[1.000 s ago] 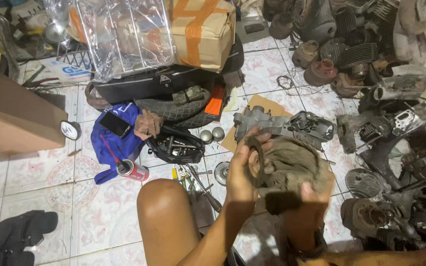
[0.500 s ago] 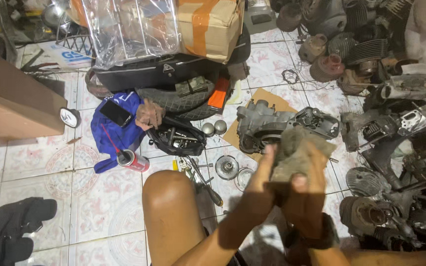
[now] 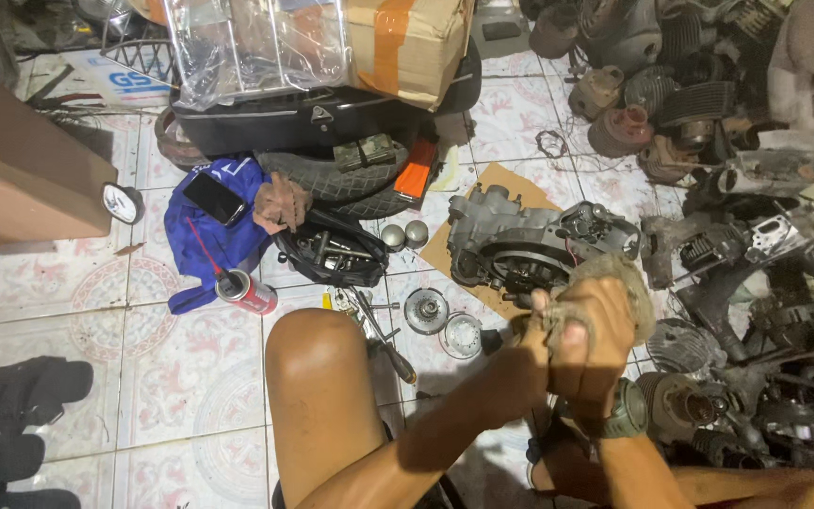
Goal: The person is sitting on the floor in a cluttered workshop, handling a circular mechanical part and a larger engine component. They wipe the circular part with a cloth, place it down, and then use a screwdriver to work on the larger engine part.
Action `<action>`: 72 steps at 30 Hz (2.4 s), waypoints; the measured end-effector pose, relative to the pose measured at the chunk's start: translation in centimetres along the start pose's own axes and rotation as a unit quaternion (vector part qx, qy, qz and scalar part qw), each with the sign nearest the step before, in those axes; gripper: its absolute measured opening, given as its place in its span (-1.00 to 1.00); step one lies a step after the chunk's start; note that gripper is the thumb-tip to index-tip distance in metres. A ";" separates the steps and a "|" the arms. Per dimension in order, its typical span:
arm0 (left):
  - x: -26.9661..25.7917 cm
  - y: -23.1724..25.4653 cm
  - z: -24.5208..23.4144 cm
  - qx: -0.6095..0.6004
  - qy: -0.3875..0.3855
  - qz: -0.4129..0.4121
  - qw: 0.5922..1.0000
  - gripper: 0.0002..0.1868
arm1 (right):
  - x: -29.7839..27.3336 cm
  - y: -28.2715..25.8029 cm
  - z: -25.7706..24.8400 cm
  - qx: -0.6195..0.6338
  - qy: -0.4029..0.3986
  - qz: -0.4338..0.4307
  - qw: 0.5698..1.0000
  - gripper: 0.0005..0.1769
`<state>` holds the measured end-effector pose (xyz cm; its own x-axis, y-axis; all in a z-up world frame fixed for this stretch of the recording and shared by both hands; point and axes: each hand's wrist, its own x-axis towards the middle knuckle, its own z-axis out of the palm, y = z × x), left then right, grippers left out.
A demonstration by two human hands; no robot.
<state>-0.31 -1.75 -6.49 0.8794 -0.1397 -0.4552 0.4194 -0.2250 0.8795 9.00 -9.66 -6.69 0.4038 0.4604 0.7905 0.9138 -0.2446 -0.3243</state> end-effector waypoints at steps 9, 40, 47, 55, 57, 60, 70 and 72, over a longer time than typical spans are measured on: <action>-3.7 7.3 -3.8 -0.415 -0.023 0.176 0.892 -0.05 | 3.2 -0.3 -2.1 0.089 -0.071 -0.011 0.993 -0.48; -1.8 6.1 -1.8 -0.391 0.135 0.103 0.904 -0.15 | 5.9 -1.1 -4.8 0.084 0.011 0.332 0.939 -0.53; -2.8 7.4 -2.0 -0.291 0.114 0.032 0.950 -0.29 | 7.6 -1.0 -6.3 0.119 -0.007 0.274 0.954 -0.56; -1.0 6.6 -3.0 -0.116 0.317 0.067 0.939 -0.47 | 8.1 -0.3 -6.7 0.136 0.050 0.330 0.933 -0.45; -1.4 6.8 -3.2 -0.018 0.341 0.083 0.936 -0.42 | 7.7 1.0 -6.8 0.191 0.086 0.429 0.879 -0.51; -2.1 7.0 -2.9 -0.001 0.350 0.155 0.924 -0.30 | 6.3 2.6 -7.4 0.255 0.119 0.410 0.868 -0.52; -4.4 8.5 -1.9 0.043 0.357 0.331 0.873 -0.67 | 7.4 -1.1 -8.4 0.050 -0.146 0.203 0.967 -0.53; -4.8 9.0 -3.1 0.094 0.379 0.342 0.854 -0.71 | 8.0 -1.1 -8.8 0.080 -0.152 0.206 0.963 -0.55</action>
<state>-0.04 -0.11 4.00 0.8268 0.3490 0.4411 -0.2329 -0.5015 0.8332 10.86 -13.24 4.61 0.7057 0.5871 0.3966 0.6582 -0.3361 -0.6737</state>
